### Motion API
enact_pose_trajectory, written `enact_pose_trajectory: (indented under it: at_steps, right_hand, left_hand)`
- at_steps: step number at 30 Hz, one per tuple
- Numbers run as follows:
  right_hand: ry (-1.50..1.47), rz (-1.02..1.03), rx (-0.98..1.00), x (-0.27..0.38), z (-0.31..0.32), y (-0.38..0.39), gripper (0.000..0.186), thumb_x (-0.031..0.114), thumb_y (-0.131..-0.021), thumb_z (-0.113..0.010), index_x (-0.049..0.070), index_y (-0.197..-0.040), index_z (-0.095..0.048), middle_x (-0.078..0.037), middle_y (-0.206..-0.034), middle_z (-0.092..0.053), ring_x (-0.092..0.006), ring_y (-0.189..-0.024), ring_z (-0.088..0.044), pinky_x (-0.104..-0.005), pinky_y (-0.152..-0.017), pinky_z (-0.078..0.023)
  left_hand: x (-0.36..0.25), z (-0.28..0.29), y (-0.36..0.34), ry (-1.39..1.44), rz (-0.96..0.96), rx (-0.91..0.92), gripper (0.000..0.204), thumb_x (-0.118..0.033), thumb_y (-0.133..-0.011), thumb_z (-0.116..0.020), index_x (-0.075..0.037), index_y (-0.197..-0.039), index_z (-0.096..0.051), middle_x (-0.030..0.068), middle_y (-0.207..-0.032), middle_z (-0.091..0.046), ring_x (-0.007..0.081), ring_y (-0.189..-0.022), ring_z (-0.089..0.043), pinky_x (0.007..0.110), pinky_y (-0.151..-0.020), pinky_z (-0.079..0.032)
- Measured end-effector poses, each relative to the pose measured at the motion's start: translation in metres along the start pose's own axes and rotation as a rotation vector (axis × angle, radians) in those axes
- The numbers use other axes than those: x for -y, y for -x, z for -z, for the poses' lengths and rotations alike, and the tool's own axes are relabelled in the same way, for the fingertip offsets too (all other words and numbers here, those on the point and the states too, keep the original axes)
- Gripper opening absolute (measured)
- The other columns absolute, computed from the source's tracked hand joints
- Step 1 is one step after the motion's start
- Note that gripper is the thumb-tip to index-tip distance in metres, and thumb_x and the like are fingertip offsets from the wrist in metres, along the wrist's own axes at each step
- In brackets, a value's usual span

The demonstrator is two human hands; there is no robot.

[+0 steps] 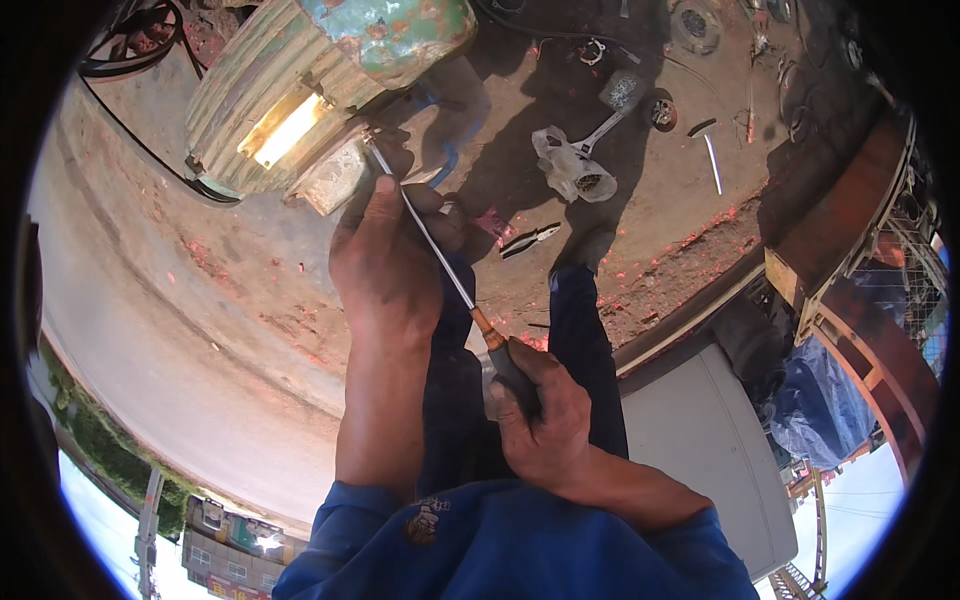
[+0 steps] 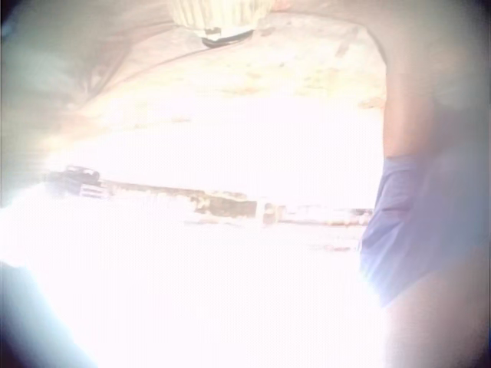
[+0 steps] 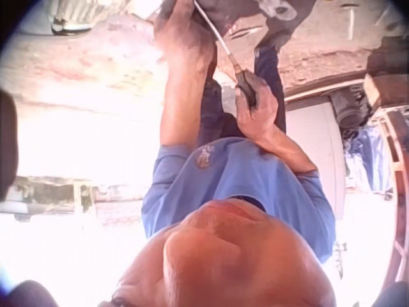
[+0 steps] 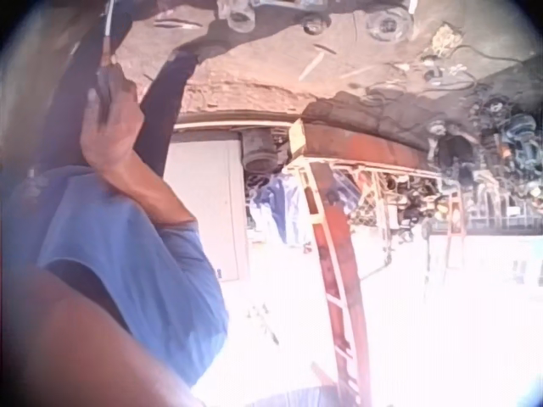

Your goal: The person uses a hammer to tap a metal plate, then secures it with a bolt and nut. They use a screwdriver to adjust a component on a bench grinder and handle various small hardware parts from a container.

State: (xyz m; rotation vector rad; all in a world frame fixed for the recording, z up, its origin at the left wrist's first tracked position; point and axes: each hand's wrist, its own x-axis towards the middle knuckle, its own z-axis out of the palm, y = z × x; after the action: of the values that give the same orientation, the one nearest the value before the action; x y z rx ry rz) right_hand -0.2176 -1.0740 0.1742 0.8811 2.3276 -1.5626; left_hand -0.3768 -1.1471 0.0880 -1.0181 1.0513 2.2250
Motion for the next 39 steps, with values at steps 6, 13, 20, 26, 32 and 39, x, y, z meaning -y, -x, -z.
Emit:
enact_pose_trajectory:
  at_steps: [6, 13, 20, 26, 32, 39]
  right_hand:
    - [-0.413, -0.184, -0.073, -0.012, -0.029, 0.012, 0.033, 0.01, -0.089, -0.066, -0.001, -0.118, -0.053, -0.013, -0.089, -0.063, -0.0169, -0.064, -0.059, -0.0286, -0.055, -0.049]
    - [-1.252, -0.616, 0.141, -0.021, -0.018, -0.002, 0.032, 0.03, -0.099, -0.051, 0.004, -0.117, -0.054, -0.008, -0.078, -0.055, -0.0095, -0.044, -0.04, -0.0225, -0.042, -0.034]
    - [-0.812, -0.374, -0.072, -0.01, -0.034, 0.002, 0.031, 0.022, -0.094, -0.06, -0.002, -0.112, -0.054, -0.01, -0.072, -0.058, -0.0123, -0.052, -0.049, -0.0246, -0.048, -0.039]
    - [-0.857, -0.423, -0.114, -0.01, -0.03, 0.006, 0.027, 0.023, -0.094, -0.058, 0.0, -0.108, -0.055, -0.007, -0.071, -0.054, -0.0131, -0.049, -0.045, -0.0287, -0.048, -0.039]
    - [-1.769, -0.879, 0.157, -0.017, -0.013, 0.004, 0.036, 0.033, -0.095, -0.057, 0.0, -0.11, -0.054, -0.008, -0.074, -0.058, -0.0132, -0.049, -0.046, -0.0241, -0.047, -0.039]
    - [-0.002, -0.16, -0.235, -0.009, -0.028, 0.031, 0.041, 0.031, -0.092, -0.062, -0.003, -0.113, -0.054, -0.011, -0.081, -0.061, -0.0179, -0.061, -0.055, -0.0296, -0.058, -0.047]
  left_hand:
    - [-0.011, 0.008, 0.0, -0.057, 0.068, 0.041, 0.016, -0.016, -0.095, -0.056, 0.0, -0.097, -0.061, 0.0102, -0.074, -0.064, 0.0201, -0.056, -0.06, 0.031, -0.048, -0.049]
    - [-0.008, 0.004, -0.003, 0.01, 0.127, 0.049, 0.019, -0.02, -0.096, -0.056, -0.002, -0.09, -0.059, 0.0094, -0.072, -0.062, 0.0192, -0.055, -0.058, 0.031, -0.05, -0.048]
    - [-0.012, -0.001, -0.005, 0.095, 0.218, -0.018, 0.016, -0.019, -0.096, -0.057, -0.004, -0.091, -0.06, 0.0078, -0.073, -0.062, 0.0163, -0.057, -0.057, 0.028, -0.05, -0.045]
    - [-0.015, -0.004, -0.005, 0.151, 0.259, -0.034, 0.012, -0.018, -0.095, -0.059, -0.006, -0.094, -0.06, 0.0068, -0.075, -0.063, 0.0157, -0.057, -0.057, 0.028, -0.05, -0.045]
    - [-0.01, -0.004, -0.013, 0.209, 0.228, -0.037, 0.014, -0.018, -0.093, -0.061, -0.006, -0.099, -0.06, 0.0095, -0.079, -0.066, 0.0184, -0.062, -0.062, 0.031, -0.055, -0.05]
    - [-0.012, -0.014, -0.007, 0.211, 0.235, -0.044, 0.021, -0.014, -0.095, -0.058, 0.0, -0.11, -0.054, 0.004, -0.083, -0.048, 0.0122, -0.07, -0.038, 0.025, -0.061, -0.036]
